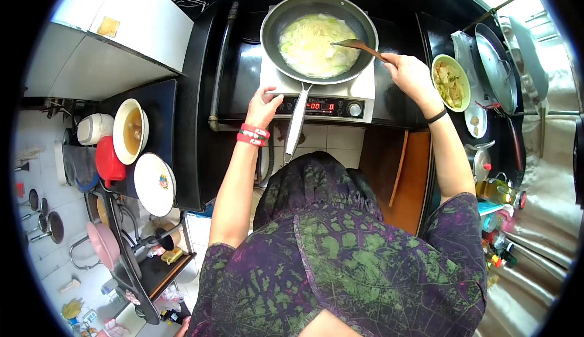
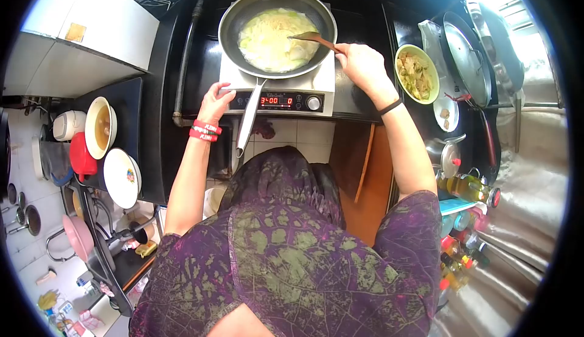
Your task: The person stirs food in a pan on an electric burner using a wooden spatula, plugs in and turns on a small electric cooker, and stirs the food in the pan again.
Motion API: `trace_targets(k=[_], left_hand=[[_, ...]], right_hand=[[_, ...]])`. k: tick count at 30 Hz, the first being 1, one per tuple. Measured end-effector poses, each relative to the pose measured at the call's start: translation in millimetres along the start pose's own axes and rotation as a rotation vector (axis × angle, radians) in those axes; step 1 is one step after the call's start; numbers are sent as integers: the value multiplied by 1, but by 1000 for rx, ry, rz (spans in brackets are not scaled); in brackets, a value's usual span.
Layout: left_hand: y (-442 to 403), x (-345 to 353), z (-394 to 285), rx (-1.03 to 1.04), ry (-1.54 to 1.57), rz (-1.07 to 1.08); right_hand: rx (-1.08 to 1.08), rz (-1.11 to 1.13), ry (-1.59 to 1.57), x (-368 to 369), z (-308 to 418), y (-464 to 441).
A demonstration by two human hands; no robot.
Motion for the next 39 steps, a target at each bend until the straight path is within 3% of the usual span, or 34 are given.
trace_targets(k=[1, 2, 3, 5, 7, 9, 11, 15, 17, 19, 21, 25, 29, 31, 35, 39], left_hand=[[10, 7, 4, -174, 17, 27], [6, 6, 9, -119, -29, 55], [4, 30, 39, -223, 75, 426], [27, 48, 23, -276, 222, 401], [29, 62, 28, -326, 535, 537], [27, 63, 27, -328, 518, 518], [29, 63, 31, -320, 554, 543], [30, 63, 31, -308, 542, 539], [31, 66, 29, -303, 539, 518], [31, 67, 31, -306, 527, 503], [31, 68, 33, -319, 548, 498], [29, 67, 34, -305, 548, 502], [27, 66, 35, -299, 554, 528], [27, 68, 37, -310, 557, 533], [30, 69, 33, -313, 537, 526], [31, 68, 30, -295, 513, 530]], right_hand=[[-3, 28, 32, 2, 0, -1], [-1, 27, -8, 3, 0, -2], [-88, -8, 51, 29, 7, -11], [-192, -83, 10, 44, 16, -15], [-33, 77, 83, 71, 23, -51], [-26, 80, 54, 62, 16, -53], [107, -51, -226, 48, -6, -57], [64, -10, -168, 37, -12, -46], [-36, 117, 30, 44, 24, -35], [-68, 51, -22, 59, 27, -40], [108, 66, -158, 73, 14, -56], [221, 104, -383, 63, -24, -75], [506, 476, -501, 28, -70, -92], [576, 524, -455, 17, -66, -94], [668, 544, -473, 9, -89, -132], [518, 509, -354, 21, -75, -166]])
Point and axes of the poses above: each hand's wrist, its own y-axis away from the middle knuckle, its own x-axis out of the palm, z = x × y, the point moved 5 cm from there along -y, towards the middle knuckle, and after that the axes turned 1 degree about z, right-handed, at the moved point
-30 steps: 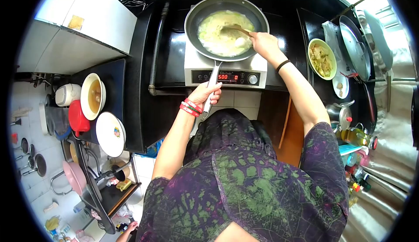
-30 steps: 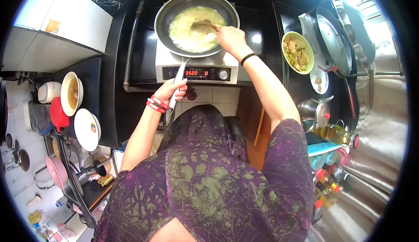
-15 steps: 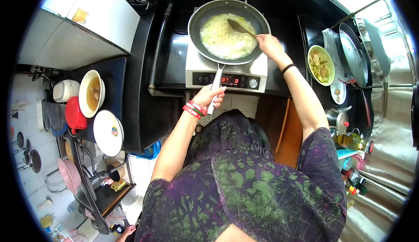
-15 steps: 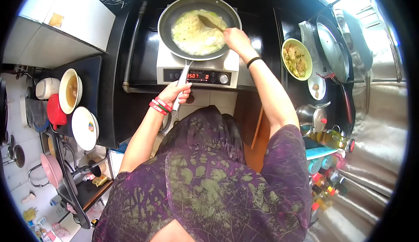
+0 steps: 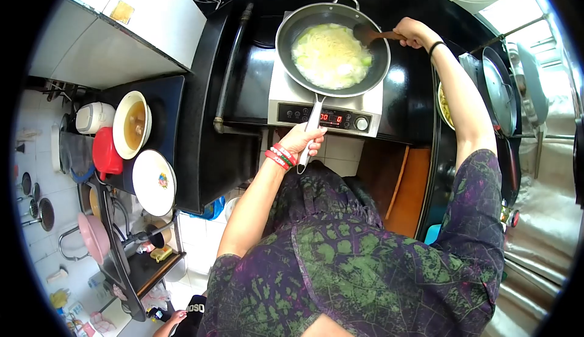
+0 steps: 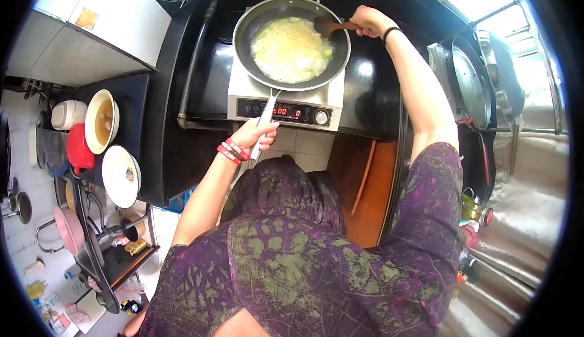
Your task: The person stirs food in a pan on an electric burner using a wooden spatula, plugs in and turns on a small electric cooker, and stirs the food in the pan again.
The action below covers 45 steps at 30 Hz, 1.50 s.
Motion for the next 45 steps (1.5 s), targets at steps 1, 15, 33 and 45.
trace_targets(k=[1, 15, 33, 45], left_hand=[[0, 0, 0, -8, 2, 5], [-1, -2, -1, -21, 23, 18], [-2, -5, 1, -25, 18, 10], [-3, -9, 0, -45, -5, 13]], right_hand=[[-46, 6, 62, 4, 11, -7], [-841, -265, 603, 98, 129, 57], [-629, -389, 637, 32, -5, 189], [-628, -820, 673, 115, -9, 176]])
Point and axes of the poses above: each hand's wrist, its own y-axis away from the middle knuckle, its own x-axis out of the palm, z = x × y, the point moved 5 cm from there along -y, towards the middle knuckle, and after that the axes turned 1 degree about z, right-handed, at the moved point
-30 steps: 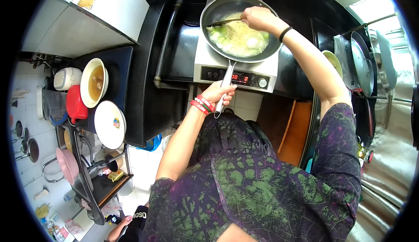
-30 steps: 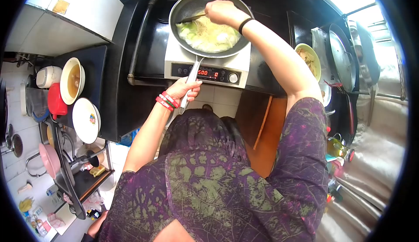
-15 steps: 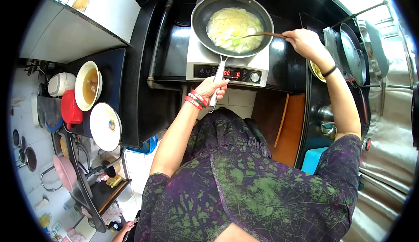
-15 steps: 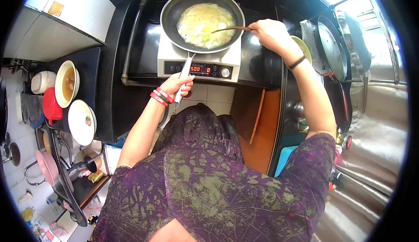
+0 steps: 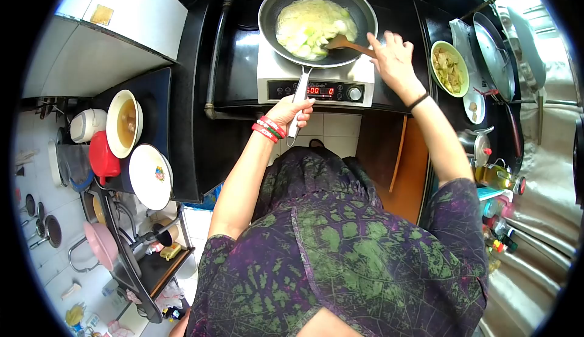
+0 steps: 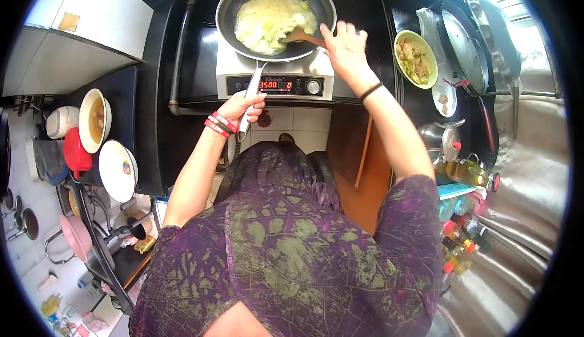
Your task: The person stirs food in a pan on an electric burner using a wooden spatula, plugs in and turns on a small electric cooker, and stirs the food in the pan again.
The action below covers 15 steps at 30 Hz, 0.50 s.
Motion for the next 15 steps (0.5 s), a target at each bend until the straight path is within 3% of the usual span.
trace_targets(k=[3, 5, 7, 10, 15], left_hand=[[1, -6, -3, -9, -14, 7], [3, -12, -6, -38, -13, 8], [5, -15, -11, -46, -50, 17], [5, -18, -14, -54, -59, 55], [8, -16, -14, -55, -43, 50]], right_hand=[[-10, -243, -164, -35, 26, 25], [-20, -22, -311, -16, 49, 56], [118, 180, -440, 27, 62, 87], [251, 158, -485, 77, 62, 108], [283, 224, -501, 120, 53, 103]])
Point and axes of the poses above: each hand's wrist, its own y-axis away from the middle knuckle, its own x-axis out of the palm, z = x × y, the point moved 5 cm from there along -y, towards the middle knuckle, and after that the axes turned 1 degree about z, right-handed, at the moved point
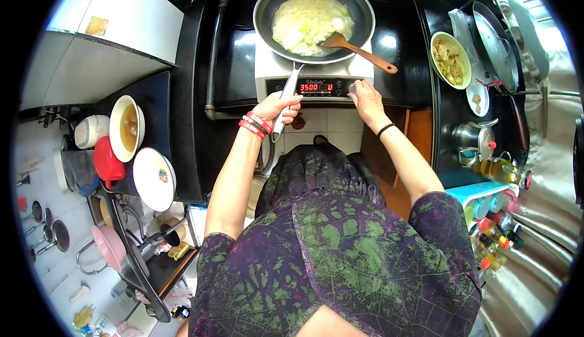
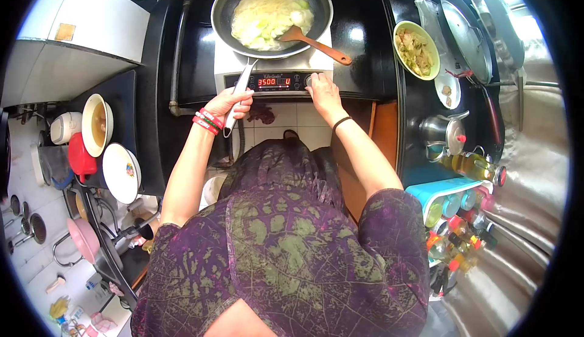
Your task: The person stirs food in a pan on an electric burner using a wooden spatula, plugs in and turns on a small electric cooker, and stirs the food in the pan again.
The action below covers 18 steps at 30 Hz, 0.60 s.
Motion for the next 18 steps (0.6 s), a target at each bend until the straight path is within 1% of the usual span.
trace_targets(k=[3, 6, 13, 15, 18], left_hand=[[2, 2, -1, 2, 3, -19], [1, 1, 0, -5, 9, -12], [1, 0, 0, 3, 4, -8], [0, -1, 1, -3, 16, -17], [1, 0, 0, 2, 15, -7]], right_hand=[[-134, 46, 73, 3, 4, -4], [-191, 78, 103, 2, 4, -5], [-173, 116, 74, -4, 3, -4], [-167, 65, 50, -7, 1, -4], [-170, 58, 58, -6, -1, -3]])
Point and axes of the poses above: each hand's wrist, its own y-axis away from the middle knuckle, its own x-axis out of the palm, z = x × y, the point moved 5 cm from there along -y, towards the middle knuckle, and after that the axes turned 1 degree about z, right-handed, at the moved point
